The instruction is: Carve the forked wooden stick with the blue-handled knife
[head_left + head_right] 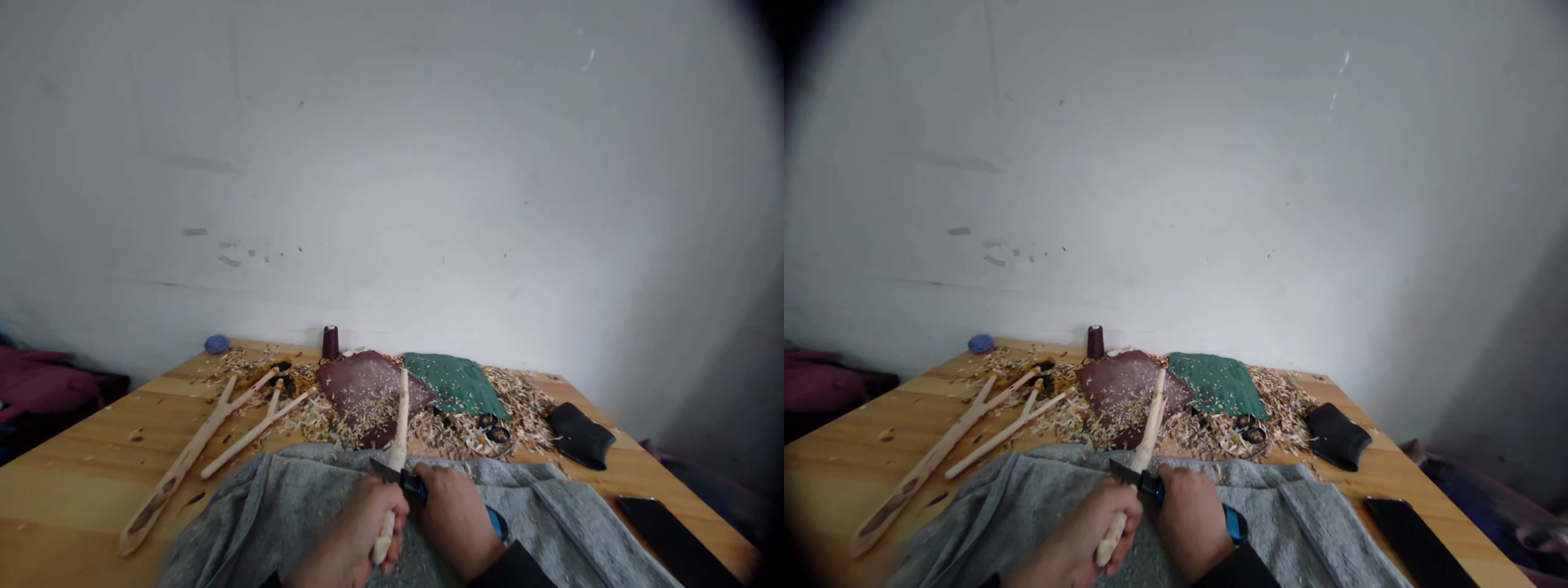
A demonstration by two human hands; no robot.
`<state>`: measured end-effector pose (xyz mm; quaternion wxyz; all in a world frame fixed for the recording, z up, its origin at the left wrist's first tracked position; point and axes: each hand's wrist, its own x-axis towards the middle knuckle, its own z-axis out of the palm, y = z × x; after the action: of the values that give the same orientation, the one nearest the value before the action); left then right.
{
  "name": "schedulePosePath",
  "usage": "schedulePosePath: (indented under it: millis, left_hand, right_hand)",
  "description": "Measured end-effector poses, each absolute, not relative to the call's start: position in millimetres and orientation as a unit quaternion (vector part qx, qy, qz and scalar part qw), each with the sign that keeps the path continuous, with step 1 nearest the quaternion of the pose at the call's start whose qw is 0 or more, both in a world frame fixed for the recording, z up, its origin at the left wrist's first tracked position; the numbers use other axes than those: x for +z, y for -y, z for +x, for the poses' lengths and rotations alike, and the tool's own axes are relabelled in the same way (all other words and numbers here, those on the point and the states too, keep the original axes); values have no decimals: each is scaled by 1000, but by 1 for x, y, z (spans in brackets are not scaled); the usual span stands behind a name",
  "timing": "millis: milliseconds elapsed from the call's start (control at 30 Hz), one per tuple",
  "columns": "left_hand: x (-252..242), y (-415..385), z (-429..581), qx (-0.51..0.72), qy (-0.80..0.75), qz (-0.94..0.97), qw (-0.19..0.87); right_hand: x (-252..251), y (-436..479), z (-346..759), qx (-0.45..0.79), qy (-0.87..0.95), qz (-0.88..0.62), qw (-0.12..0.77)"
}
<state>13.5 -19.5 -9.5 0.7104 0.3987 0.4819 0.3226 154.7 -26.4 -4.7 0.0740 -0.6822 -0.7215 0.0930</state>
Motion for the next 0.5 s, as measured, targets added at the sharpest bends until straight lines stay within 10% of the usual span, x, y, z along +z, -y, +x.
schedulePosePath:
  millis: [500]
  left_hand:
    - [1,27,18,284,-477,414,721]
  right_hand:
    - [-3,17,172,62,680,-727,69]
